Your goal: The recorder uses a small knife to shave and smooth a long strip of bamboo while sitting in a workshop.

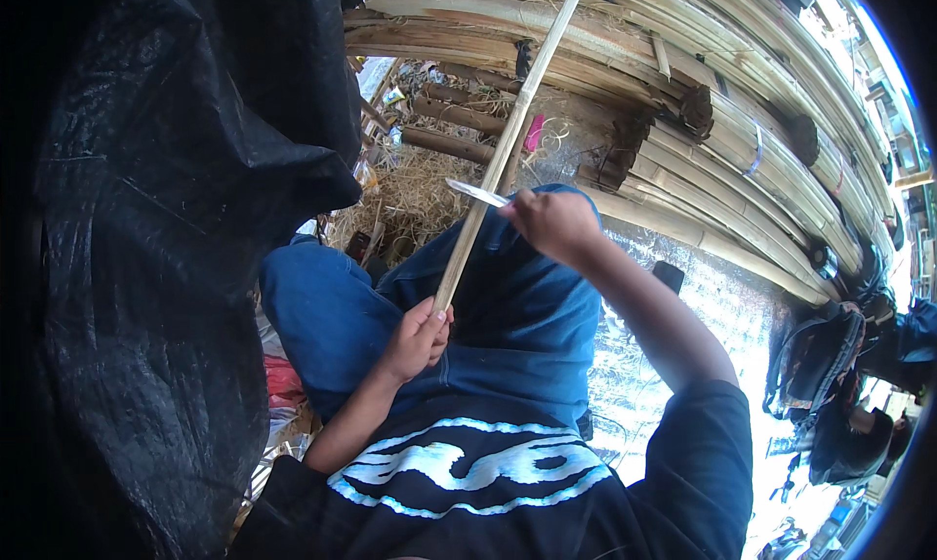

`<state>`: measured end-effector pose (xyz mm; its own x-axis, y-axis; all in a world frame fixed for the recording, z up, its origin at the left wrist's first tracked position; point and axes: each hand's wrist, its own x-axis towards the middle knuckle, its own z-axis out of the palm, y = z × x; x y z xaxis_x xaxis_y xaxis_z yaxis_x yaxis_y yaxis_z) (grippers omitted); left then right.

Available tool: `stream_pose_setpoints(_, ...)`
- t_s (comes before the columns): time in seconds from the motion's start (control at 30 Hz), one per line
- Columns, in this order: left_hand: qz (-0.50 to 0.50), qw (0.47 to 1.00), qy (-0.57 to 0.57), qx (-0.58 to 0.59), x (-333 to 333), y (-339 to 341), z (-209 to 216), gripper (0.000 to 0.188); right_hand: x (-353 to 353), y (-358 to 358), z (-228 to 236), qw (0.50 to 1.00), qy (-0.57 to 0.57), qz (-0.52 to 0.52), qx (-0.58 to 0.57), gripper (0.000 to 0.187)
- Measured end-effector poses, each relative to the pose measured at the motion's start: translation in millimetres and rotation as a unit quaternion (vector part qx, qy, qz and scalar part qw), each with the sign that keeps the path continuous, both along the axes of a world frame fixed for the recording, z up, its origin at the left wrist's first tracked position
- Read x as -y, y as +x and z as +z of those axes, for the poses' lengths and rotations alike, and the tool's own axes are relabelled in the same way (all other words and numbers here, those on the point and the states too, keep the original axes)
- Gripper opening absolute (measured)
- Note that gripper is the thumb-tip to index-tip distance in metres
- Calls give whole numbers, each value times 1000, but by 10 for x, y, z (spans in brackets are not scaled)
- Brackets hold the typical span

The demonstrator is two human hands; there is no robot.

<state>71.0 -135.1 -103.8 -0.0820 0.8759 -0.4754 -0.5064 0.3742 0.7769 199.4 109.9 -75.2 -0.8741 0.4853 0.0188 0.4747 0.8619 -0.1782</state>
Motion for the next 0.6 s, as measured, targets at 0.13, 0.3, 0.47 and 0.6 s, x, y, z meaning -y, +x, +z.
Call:
stream_pose_setpoints(0.13, 0, 1000, -3, -6, 46, 8, -23, 15, 146, -3, 13, 999, 4, -6, 36, 45)
stream_pose_setpoints(0.3, 1, 1000, 0, 2, 26, 15, -14, 15, 108, -62, -58, 1000, 0, -23, -7, 44)
stream_pose_setpoints(0.47, 6, 1000, 5, 15, 20, 40, 4, 15, 8, -79, 65, 999, 12, -20, 39, 44)
stream_pose_setpoints(0.6, 5, 1000, -7, 4, 31, 52, 18, 14, -22, -17, 13, 999, 9, -14, 40, 45)
